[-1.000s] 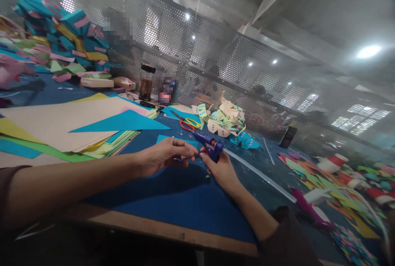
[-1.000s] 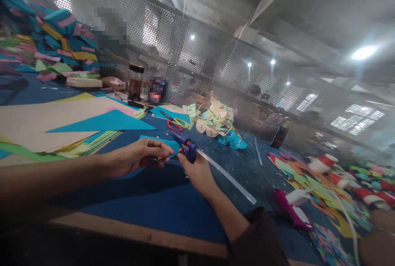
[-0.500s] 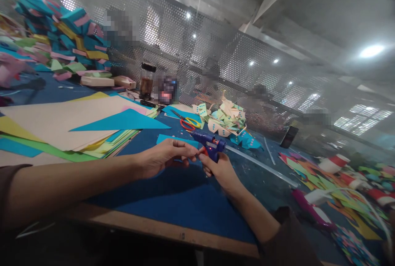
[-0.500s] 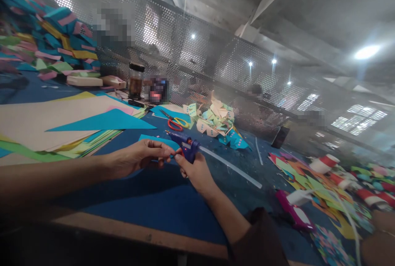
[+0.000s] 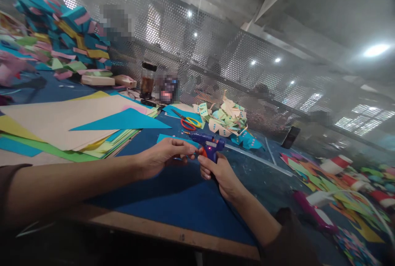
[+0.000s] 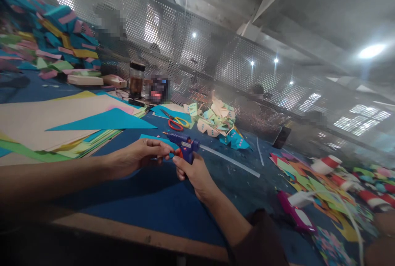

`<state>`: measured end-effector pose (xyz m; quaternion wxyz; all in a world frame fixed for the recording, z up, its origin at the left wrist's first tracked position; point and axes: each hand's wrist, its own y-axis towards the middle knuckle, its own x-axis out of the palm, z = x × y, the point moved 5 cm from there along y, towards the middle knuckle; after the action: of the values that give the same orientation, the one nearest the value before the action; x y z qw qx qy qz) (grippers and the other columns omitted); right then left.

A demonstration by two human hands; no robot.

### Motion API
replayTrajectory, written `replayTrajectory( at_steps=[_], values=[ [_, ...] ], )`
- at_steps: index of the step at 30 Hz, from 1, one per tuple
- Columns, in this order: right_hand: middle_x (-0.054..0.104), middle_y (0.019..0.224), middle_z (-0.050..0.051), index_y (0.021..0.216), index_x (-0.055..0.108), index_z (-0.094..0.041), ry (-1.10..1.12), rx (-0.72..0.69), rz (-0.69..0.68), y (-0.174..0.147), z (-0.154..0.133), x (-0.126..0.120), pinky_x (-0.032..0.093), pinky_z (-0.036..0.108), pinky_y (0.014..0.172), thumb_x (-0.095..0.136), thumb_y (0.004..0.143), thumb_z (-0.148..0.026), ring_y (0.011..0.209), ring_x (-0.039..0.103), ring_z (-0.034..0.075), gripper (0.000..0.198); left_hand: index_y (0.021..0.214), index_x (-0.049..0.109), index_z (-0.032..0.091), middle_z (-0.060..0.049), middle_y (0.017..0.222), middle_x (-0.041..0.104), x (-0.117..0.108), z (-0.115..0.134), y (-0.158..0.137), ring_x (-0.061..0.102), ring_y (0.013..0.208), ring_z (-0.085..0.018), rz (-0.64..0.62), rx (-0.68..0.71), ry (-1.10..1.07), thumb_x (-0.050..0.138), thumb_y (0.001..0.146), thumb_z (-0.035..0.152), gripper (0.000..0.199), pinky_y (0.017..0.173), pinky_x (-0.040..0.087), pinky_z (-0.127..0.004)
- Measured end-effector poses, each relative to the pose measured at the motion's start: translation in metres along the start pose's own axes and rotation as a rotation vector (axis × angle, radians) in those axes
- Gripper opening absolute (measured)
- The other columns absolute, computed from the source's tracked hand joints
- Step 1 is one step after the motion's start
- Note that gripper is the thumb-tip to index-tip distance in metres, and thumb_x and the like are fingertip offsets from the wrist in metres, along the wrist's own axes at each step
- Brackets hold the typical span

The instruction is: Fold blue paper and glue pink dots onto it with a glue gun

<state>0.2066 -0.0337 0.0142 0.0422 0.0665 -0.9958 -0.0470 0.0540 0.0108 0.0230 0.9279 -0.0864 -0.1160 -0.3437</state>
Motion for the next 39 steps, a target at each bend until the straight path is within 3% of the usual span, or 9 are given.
replayTrajectory(
  at_steps=[9, 22, 39],
  values=[
    [0.046, 0.054, -0.009, 0.093, 0.059, -0.016, -0.198, -0.071, 0.046, 0.002, -0.002, -0.001, 0.033, 0.022, 0.043, 0.072, 0.083, -0.041, 0.044, 0.04, 0.006, 0.03, 0.091, 0.08, 0.02, -0.001, 0.084, 0.067, -0.003, -0.002, 0.002, 0.052, 0.072, -0.01, 0.045, -0.018, 0.009, 0.082, 0.076, 0.036, 0.023, 0.073, 0.046, -0.024],
    [0.04, 0.049, -0.012, 0.094, 0.059, -0.017, 0.139, 0.029, -0.029, -0.002, -0.005, 0.004, 0.028, 0.019, 0.044, 0.078, 0.081, -0.036, 0.041, 0.034, 0.004, 0.03, 0.089, 0.079, 0.018, -0.003, 0.088, 0.067, -0.003, -0.001, 0.002, 0.053, 0.074, -0.011, 0.032, -0.004, -0.025, 0.08, 0.077, 0.034, 0.02, 0.077, 0.048, -0.023],
    [0.038, 0.048, -0.011, 0.086, 0.059, -0.017, 0.062, -0.001, -0.017, -0.005, -0.011, 0.007, 0.027, 0.019, 0.043, 0.078, 0.079, -0.042, 0.041, 0.032, 0.004, 0.033, 0.079, 0.075, 0.017, 0.0, 0.079, 0.063, -0.001, 0.0, 0.001, 0.051, 0.07, -0.01, 0.03, 0.003, -0.061, 0.082, 0.074, 0.032, 0.017, 0.073, 0.046, -0.023]
  ],
)
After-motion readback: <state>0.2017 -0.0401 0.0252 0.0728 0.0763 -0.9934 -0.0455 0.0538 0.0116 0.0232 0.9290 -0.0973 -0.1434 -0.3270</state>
